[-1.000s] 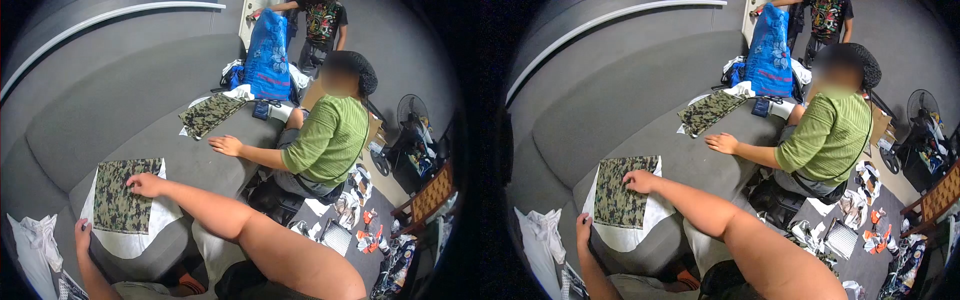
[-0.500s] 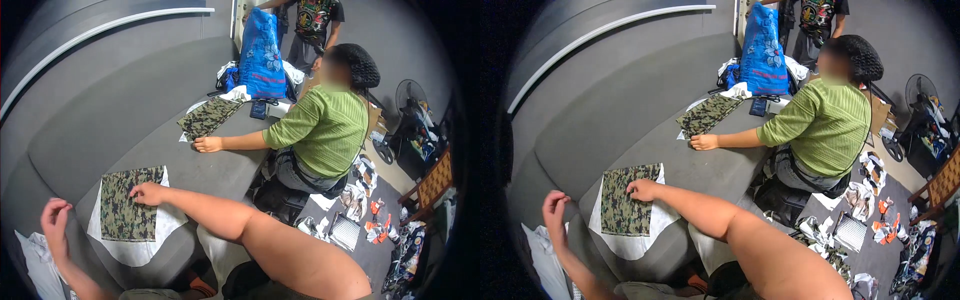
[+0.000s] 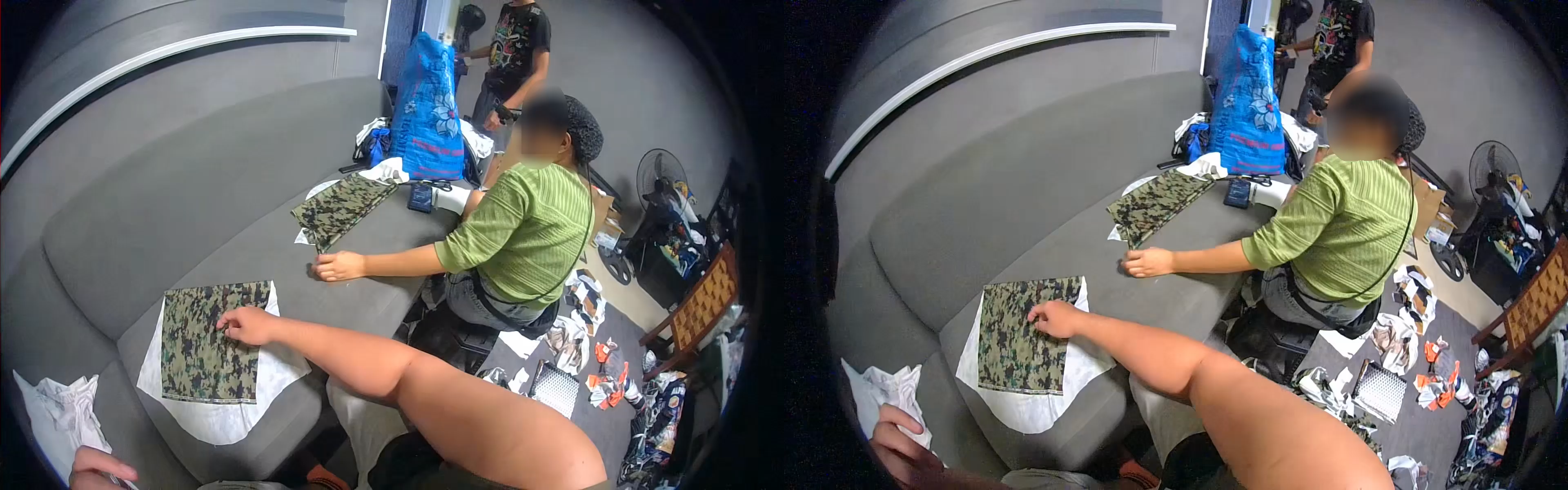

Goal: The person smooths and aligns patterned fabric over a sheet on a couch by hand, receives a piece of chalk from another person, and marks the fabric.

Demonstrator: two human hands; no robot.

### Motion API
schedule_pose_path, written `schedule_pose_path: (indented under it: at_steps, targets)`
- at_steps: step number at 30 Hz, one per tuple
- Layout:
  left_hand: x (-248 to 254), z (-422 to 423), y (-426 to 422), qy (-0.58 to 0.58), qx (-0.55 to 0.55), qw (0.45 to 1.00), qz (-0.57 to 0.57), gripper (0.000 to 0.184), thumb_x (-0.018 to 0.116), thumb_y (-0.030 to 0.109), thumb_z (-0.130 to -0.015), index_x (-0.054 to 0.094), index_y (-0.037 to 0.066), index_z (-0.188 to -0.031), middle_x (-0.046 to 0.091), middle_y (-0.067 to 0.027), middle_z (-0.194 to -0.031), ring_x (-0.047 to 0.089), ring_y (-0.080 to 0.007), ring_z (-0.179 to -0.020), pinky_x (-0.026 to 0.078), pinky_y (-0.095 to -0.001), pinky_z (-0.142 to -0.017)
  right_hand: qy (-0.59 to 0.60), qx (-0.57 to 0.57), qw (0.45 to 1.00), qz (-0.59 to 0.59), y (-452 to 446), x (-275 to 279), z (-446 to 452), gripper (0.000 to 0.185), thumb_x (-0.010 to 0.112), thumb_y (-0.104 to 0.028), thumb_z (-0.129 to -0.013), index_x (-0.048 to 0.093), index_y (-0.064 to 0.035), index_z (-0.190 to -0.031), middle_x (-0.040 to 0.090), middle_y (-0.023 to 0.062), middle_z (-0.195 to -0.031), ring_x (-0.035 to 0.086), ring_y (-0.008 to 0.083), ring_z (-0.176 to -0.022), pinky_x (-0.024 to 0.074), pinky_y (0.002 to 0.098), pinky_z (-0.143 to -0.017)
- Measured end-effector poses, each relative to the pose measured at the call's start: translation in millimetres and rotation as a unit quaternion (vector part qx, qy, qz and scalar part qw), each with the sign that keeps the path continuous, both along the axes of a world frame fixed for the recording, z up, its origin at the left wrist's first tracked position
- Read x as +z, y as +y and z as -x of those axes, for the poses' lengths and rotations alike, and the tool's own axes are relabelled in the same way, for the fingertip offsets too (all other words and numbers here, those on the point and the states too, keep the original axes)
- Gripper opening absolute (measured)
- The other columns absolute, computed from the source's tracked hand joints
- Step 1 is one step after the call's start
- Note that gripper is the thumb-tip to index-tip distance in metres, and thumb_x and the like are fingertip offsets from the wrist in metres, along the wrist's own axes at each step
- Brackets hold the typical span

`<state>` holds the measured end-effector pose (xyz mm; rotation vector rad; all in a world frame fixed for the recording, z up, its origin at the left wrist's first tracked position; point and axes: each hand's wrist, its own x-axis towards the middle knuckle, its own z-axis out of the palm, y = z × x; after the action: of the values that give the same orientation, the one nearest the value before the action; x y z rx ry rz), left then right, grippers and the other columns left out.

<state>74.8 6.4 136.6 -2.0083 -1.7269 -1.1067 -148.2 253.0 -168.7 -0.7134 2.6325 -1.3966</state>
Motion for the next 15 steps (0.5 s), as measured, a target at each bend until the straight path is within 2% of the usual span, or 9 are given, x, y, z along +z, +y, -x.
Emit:
schedule_pose_path:
  at_steps: [1, 4, 5, 8, 12, 15]
  targets:
    - [-0.8, 0.0, -0.9, -0.002, 0.0, 1.0, 0.001, 0.023, 0.07, 0.03, -0.08, 0.073, 0.014, -0.096, 0.067, -0.0048, -0.094, 0.058, -0.0223, -0.086, 0.048, -0.043, -0.078, 0.017, -0.002, 1.0, -0.001, -1.3, -2.5, 0.4, 0.029, 0.061, -0.022, -0.088, 0.064, -0.0113, -0.115, 0.069, 0.0106, -0.086, 0.065, 0.0232, -0.079, 0.0504, 0.0356, -0.076]
    - [-3.1, -2.3, -3.9, -0.012, 0.082, 0.996, 0.029, 0.012, 0.073, 0.024, -0.068, 0.071, 0.012, -0.069, 0.064, -0.0061, -0.065, 0.06, -0.0229, -0.067, 0.05, -0.0466, -0.08, 0.051, -0.004, 0.999, -0.005, -4.8, -3.2, -1.5, 0.029, 0.06, -0.022, -0.088, 0.065, -0.012, -0.115, 0.07, 0.0114, -0.087, 0.066, 0.0247, -0.081, 0.0508, 0.036, -0.078]
    - [-4.6, -4.6, -2.4, -0.011, 0.086, 0.996, 0.03, 0.012, 0.073, 0.024, -0.068, 0.071, 0.012, -0.069, 0.064, -0.0061, -0.065, 0.06, -0.0229, -0.067, 0.05, -0.0466, -0.08, 0.046, -0.001, 0.999, -0.01, -5.3, 0.1, -3.9, 0.029, 0.06, -0.022, -0.088, 0.065, -0.012, -0.114, 0.07, 0.0115, -0.088, 0.067, 0.0252, -0.081, 0.0509, 0.0361, -0.078]
    - [-14.6, -18.1, 14.1, -0.071, 0.063, 0.986, -0.139, 0.009, 0.073, 0.02, -0.071, 0.069, 0.012, -0.071, 0.065, -0.0039, -0.068, 0.061, -0.0221, -0.064, 0.05, -0.0449, -0.076, 0.033, 0.011, 0.999, -0.022, -11.6, 6.1, -8.2, 0.029, 0.06, -0.023, -0.088, 0.065, -0.0119, -0.114, 0.07, 0.0117, -0.089, 0.067, 0.0263, -0.083, 0.051, 0.0365, -0.079]
    - [-18.8, -38.7, 31.1, -0.087, 0.09, 0.973, -0.193, 0.008, 0.069, 0.015, -0.075, 0.067, 0.011, -0.069, 0.061, -0.0003, -0.063, 0.062, -0.0215, -0.063, 0.049, -0.0416, -0.068, 0.051, 0.017, 0.999, -0.009, -11.7, 7.3, -15.4, 0.028, 0.06, -0.022, -0.088, 0.065, -0.012, -0.114, 0.07, 0.0108, -0.089, 0.067, 0.0246, -0.082, 0.0511, 0.0359, -0.079]
    - [-23.9, -48.0, 43.5, -0.108, 0.107, 0.962, -0.228, 0.01, 0.066, 0.018, -0.077, 0.063, 0.016, -0.068, 0.057, 0.0025, -0.062, 0.058, -0.0187, -0.061, 0.044, -0.0379, -0.064, 0.041, 0.04, 0.998, -0.011, -11.6, 11.9, -19.9, 0.028, 0.059, -0.021, -0.088, 0.065, -0.0114, -0.113, 0.07, 0.0095, -0.087, 0.067, 0.0228, -0.081, 0.0511, 0.0349, -0.078]
